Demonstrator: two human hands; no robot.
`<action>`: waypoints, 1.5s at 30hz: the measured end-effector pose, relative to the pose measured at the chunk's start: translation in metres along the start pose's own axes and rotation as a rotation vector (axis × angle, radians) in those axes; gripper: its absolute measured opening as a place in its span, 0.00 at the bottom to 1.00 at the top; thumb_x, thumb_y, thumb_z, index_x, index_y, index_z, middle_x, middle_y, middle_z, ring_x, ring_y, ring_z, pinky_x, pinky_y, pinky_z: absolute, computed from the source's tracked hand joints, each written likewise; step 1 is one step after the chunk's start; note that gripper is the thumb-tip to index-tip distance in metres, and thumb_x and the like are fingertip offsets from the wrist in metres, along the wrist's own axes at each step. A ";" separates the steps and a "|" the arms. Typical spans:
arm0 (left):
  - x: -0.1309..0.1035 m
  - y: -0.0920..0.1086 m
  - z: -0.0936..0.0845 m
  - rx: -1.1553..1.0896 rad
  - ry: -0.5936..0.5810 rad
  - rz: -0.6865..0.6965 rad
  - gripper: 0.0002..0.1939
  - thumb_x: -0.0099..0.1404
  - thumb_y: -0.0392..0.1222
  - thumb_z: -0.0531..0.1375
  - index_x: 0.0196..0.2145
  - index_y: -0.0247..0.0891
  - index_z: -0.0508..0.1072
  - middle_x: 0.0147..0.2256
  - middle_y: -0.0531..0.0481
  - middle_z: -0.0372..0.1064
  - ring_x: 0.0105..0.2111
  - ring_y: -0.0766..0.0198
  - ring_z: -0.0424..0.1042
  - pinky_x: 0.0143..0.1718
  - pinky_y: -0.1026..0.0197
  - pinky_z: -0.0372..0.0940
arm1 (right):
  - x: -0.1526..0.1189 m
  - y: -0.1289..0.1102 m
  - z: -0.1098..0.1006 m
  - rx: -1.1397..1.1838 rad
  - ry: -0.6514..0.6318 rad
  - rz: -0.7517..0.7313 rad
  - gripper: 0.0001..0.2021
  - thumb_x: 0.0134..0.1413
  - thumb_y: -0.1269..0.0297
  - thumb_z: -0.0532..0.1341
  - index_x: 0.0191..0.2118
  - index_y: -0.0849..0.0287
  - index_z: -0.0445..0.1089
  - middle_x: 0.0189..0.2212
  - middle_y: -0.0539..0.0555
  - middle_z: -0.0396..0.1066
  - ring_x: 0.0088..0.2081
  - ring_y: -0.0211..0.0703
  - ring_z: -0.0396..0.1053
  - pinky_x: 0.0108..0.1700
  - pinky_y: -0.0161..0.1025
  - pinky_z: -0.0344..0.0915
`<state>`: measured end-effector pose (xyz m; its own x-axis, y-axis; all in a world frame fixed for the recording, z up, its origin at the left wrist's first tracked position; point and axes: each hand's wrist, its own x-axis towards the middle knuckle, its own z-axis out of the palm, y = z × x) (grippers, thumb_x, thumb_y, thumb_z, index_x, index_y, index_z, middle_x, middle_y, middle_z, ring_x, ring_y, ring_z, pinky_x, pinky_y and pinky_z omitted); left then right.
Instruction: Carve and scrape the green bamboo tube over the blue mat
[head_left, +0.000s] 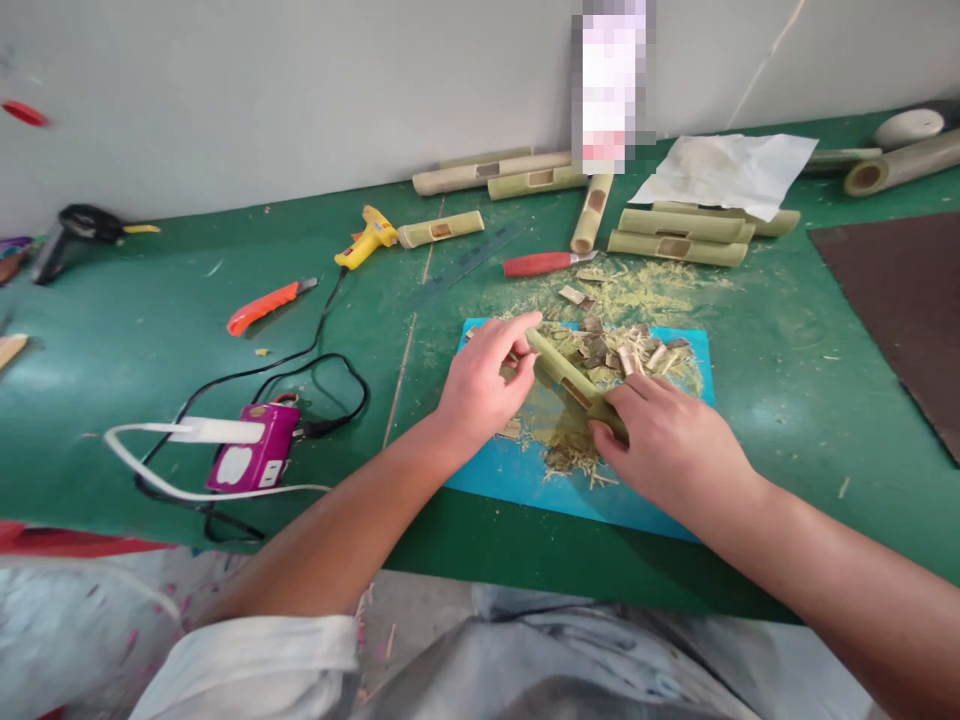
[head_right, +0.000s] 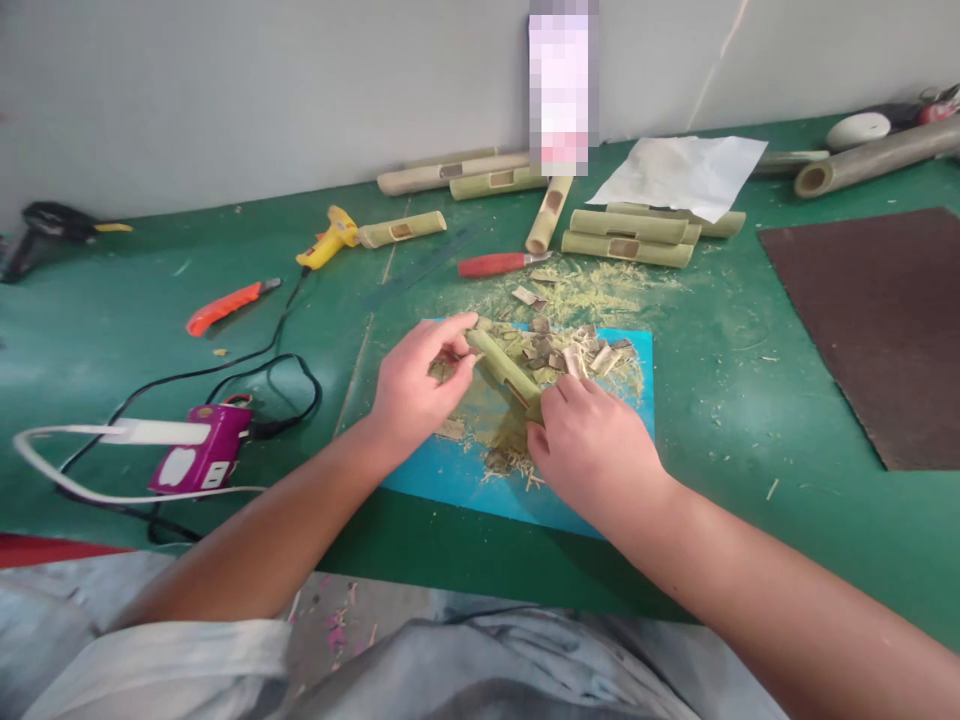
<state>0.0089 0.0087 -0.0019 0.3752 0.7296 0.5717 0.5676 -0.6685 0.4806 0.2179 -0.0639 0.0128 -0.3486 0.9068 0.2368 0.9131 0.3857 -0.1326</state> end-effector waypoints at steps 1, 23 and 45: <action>0.000 -0.001 0.001 0.005 0.011 -0.003 0.21 0.64 0.28 0.57 0.54 0.38 0.67 0.33 0.52 0.68 0.33 0.68 0.69 0.39 0.63 0.70 | 0.000 0.000 0.000 -0.003 -0.007 0.001 0.08 0.55 0.65 0.57 0.28 0.61 0.70 0.26 0.54 0.67 0.29 0.41 0.64 0.29 0.39 0.54; 0.011 -0.008 0.001 0.066 -0.171 0.141 0.01 0.65 0.36 0.62 0.35 0.38 0.72 0.38 0.49 0.75 0.40 0.61 0.72 0.45 0.55 0.66 | 0.001 -0.001 0.000 -0.001 -0.035 0.027 0.08 0.55 0.64 0.57 0.29 0.61 0.69 0.27 0.55 0.68 0.29 0.41 0.63 0.29 0.39 0.52; 0.006 -0.008 -0.004 0.078 -0.076 0.106 0.07 0.69 0.36 0.58 0.40 0.39 0.76 0.37 0.49 0.76 0.38 0.63 0.74 0.43 0.58 0.68 | 0.003 -0.001 -0.001 0.017 -0.063 0.052 0.09 0.55 0.64 0.57 0.29 0.61 0.69 0.28 0.55 0.68 0.29 0.41 0.63 0.28 0.39 0.50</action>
<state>0.0033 0.0180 0.0000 0.4886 0.6665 0.5631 0.5762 -0.7311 0.3653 0.2158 -0.0622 0.0143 -0.3137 0.9345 0.1680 0.9268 0.3399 -0.1599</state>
